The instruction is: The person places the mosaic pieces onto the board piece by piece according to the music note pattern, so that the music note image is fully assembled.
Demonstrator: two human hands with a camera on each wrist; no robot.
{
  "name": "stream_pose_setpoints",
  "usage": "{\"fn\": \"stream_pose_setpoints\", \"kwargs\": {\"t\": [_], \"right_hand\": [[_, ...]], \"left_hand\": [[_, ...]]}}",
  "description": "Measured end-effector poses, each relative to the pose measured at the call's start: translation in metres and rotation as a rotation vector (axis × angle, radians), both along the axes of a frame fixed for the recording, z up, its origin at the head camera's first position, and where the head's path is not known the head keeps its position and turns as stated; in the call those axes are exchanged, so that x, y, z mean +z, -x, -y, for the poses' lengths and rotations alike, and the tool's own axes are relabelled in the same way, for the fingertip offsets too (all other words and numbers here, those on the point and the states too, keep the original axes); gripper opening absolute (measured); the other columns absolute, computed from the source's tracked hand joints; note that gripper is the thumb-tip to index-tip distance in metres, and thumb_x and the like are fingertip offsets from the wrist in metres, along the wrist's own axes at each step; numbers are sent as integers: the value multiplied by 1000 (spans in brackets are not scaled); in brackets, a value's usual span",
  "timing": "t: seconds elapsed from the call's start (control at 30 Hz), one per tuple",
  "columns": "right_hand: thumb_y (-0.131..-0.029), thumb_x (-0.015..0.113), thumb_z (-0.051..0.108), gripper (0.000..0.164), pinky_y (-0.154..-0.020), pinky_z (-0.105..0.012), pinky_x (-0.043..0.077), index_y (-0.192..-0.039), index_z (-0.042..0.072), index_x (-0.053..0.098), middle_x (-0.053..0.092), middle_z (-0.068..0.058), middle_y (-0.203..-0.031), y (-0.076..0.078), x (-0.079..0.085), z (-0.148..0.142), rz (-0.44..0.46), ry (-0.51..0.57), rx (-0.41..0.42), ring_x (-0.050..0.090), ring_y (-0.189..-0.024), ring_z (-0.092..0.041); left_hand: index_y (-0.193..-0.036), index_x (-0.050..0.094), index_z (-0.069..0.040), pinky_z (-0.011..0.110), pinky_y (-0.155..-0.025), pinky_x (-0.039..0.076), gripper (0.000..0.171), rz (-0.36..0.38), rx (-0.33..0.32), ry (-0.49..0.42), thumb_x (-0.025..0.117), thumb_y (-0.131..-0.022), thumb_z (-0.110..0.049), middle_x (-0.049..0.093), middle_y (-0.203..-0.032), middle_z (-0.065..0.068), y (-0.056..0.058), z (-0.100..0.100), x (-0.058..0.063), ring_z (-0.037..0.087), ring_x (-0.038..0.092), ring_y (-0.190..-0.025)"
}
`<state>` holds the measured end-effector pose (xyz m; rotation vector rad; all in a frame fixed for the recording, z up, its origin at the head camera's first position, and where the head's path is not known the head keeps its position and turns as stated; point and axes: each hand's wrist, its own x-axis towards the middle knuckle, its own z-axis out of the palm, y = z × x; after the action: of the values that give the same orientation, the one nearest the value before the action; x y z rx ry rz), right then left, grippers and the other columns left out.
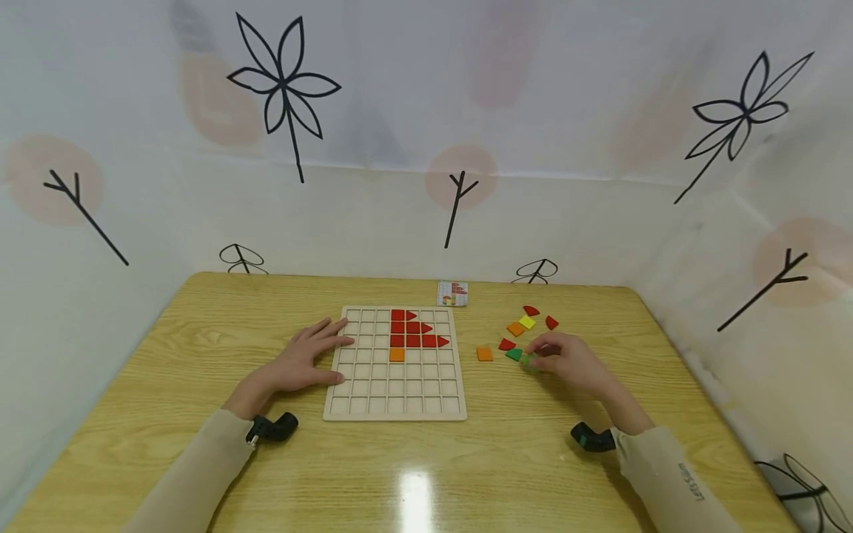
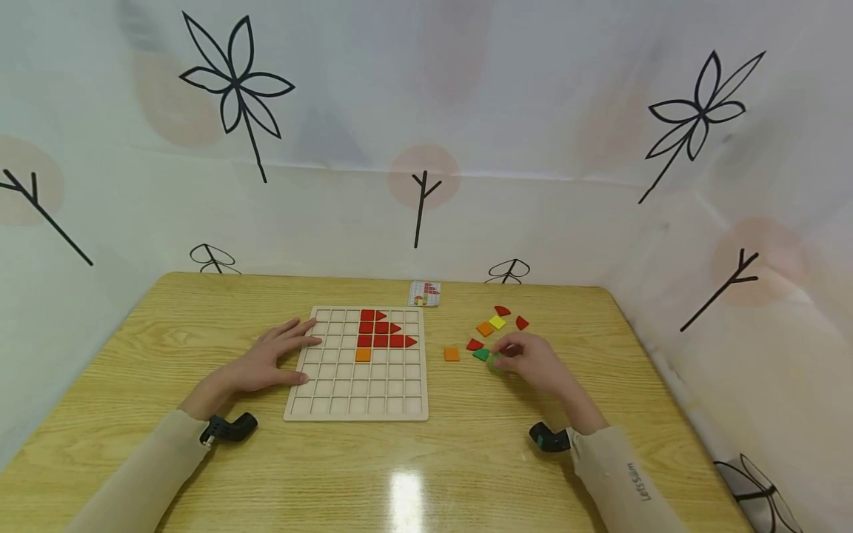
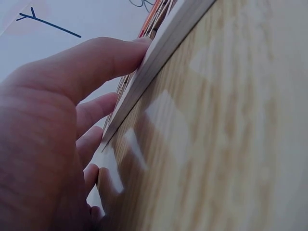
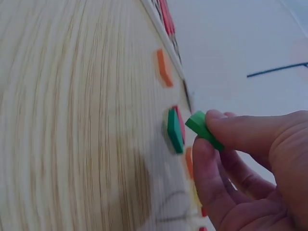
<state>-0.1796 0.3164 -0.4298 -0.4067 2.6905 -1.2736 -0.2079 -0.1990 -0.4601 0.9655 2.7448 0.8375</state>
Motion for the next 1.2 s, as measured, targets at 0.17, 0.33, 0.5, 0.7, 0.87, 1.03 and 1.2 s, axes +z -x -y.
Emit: {"fn": "stream_pose_setpoints", "kwargs": {"t": [0.17, 0.33, 0.5, 0.7, 0.87, 1.03, 1.2], "right_hand": [[-92, 73, 14, 23, -81, -27, 54, -113, 4, 70, 64, -15, -119, -1, 2, 19, 2, 66, 20, 63, -107, -31], [-90, 74, 11, 29, -85, -28, 53, -117, 3, 69, 65, -12, -118, -1, 3, 43, -18, 80, 48, 64, -107, -29], [-88, 77, 12, 28, -85, -31, 54, -115, 7, 70, 67, -6, -113, -1, 0, 71, -47, 67, 43, 66, -102, -23], [-88, 77, 13, 25, -84, -31, 54, -112, 7, 71, 66, -7, -113, -2, -11, 102, -9, 130, 115, 66, -101, -22], [-87, 78, 11, 23, -80, -29, 55, -109, 8, 72, 68, -5, -108, -3, -12, 128, 23, 155, 145, 67, -95, -19], [-87, 79, 11, 20, -79, -28, 56, -106, 8, 73, 68, -3, -106, -2, -14, 150, 25, 172, 165, 68, -93, -17], [-86, 79, 9, 18, -79, -28, 56, -103, 9, 74, 68, -2, -103, 2, -17, 166, 2, 150, 174, 69, -91, -15]], "left_hand": [[-146, 52, -14, 70, -110, 9, 68, 7, -1, -6, 72, -88, -44, 24, -163, 11, 0, 0, 0, 40, 11, -149], [-147, 52, -15, 70, -110, 9, 69, 7, 4, -2, 72, -88, -45, 24, -163, 10, 0, 0, 1, 40, 11, -149], [-147, 52, -15, 70, -110, 8, 69, 8, 2, -1, 72, -88, -45, 23, -164, 11, 1, -1, 2, 40, 10, -150], [-147, 51, -15, 70, -110, 9, 69, 11, -2, 2, 71, -89, -45, 23, -164, 10, 1, 0, 2, 40, 10, -150], [-147, 52, -14, 70, -110, 10, 68, 2, -5, 0, 72, -88, -44, 24, -163, 11, 0, 0, 1, 41, 11, -149], [-146, 53, -12, 71, -110, 9, 68, 8, -2, -10, 72, -88, -43, 24, -163, 12, -2, -1, 3, 42, 11, -149], [-146, 53, -12, 71, -110, 10, 68, 4, 3, -9, 72, -88, -43, 24, -163, 12, -2, -1, 2, 42, 11, -149]]}}
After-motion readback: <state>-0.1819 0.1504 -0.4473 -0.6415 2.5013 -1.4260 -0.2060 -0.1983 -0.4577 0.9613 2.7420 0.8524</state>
